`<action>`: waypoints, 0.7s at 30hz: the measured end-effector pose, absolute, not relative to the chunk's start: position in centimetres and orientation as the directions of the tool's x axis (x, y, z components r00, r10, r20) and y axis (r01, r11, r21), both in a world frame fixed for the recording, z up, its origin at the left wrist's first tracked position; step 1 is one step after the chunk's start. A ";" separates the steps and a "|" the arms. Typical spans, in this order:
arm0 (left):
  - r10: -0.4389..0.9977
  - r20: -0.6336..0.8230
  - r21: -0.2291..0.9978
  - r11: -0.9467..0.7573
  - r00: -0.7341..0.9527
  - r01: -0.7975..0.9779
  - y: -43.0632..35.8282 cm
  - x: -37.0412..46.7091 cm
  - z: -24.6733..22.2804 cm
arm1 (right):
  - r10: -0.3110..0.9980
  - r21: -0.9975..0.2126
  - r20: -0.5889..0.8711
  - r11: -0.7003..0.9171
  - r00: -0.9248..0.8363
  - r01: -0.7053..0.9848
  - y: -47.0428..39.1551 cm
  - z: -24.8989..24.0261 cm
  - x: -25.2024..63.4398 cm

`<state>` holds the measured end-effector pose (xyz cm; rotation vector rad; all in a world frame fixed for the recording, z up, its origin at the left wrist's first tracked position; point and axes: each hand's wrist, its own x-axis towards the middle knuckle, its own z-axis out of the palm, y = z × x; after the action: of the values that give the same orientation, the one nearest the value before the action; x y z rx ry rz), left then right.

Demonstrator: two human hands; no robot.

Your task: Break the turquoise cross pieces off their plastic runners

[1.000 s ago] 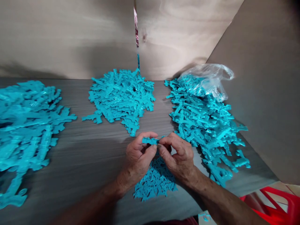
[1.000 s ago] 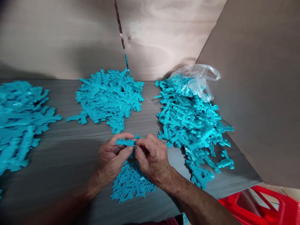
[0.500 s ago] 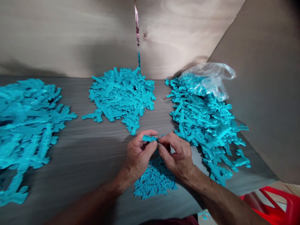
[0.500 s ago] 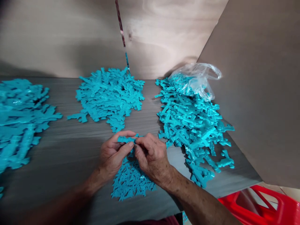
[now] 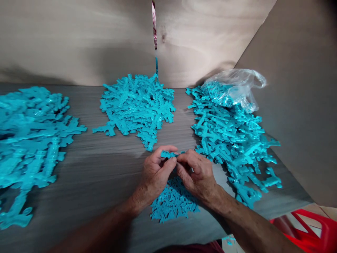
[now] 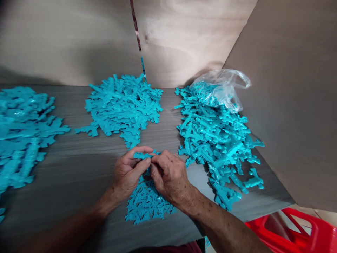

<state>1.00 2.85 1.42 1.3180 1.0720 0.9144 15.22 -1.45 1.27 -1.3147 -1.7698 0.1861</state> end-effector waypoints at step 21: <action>0.945 -0.054 0.992 0.015 0.322 0.122 3.3 1.1 1.2 | 0.838 -0.550 0.543 0.402 -0.052 0.732 -1.4 0.8 15.2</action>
<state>1.08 3.31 1.21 1.4064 1.0594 0.8787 15.22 -1.37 0.77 -1.3593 -1.8089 0.1577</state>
